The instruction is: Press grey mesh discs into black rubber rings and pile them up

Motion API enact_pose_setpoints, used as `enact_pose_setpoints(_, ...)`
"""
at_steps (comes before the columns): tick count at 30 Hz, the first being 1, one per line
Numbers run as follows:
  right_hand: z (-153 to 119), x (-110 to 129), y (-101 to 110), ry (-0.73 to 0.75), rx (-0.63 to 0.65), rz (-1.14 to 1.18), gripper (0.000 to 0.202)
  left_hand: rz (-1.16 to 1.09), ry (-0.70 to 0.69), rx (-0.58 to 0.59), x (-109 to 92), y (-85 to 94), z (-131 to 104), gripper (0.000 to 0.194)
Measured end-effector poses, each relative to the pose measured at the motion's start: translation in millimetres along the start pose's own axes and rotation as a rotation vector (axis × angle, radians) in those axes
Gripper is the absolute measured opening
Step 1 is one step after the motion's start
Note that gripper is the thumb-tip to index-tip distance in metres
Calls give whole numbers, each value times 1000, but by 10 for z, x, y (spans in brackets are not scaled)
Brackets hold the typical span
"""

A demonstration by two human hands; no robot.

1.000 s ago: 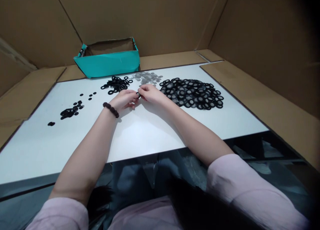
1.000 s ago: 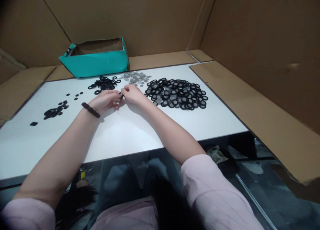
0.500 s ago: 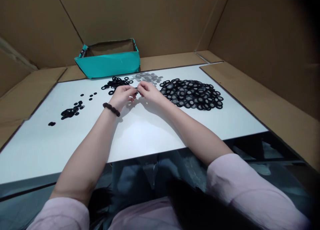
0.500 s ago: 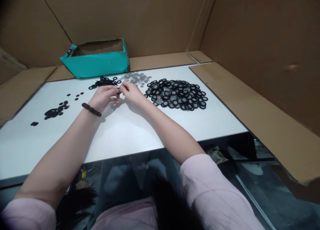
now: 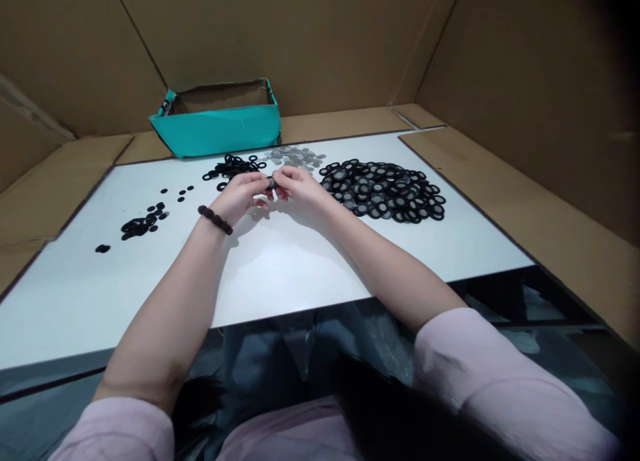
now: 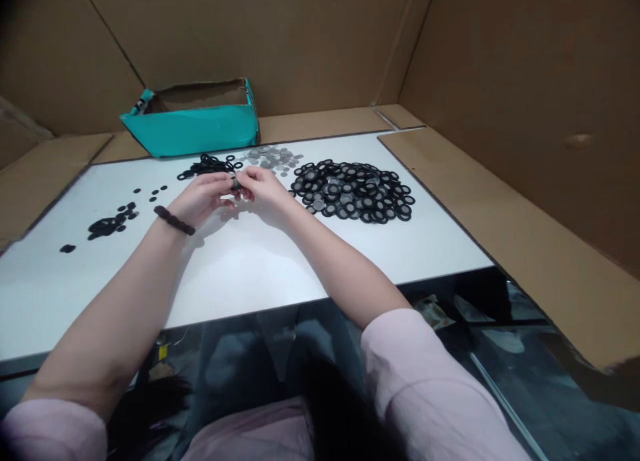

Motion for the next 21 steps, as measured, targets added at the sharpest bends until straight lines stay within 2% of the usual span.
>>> enact_pose_setpoints(7,37,-97,82,-21,44,-100,35,225,-8,-122,13,42,33,8)
enact_pose_setpoints(13,35,-96,54,-47,85,-122,33,43,-10,-141,52,21,56,10)
enact_pose_setpoints(15,15,-55,52,-27,92,-186,32,69,11,-141,49,20,45,10)
enact_pose_setpoints(18,-14,33,61,55,51,-348,33,197,51,-128,17,37,13,12)
enact_pose_setpoints(21,-21,82,43,111,3,-422,33,228,42,-109,-26,50,-2,14)
Point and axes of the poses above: each hand's wrist, its own z-axis towards the middle knuckle, its own y-axis out of the back of the hand, x = y × z, the point moved 4 cm from there along z, towards the middle knuckle, and after that the axes turned 3 degrees about y, right-handed, at the moved point
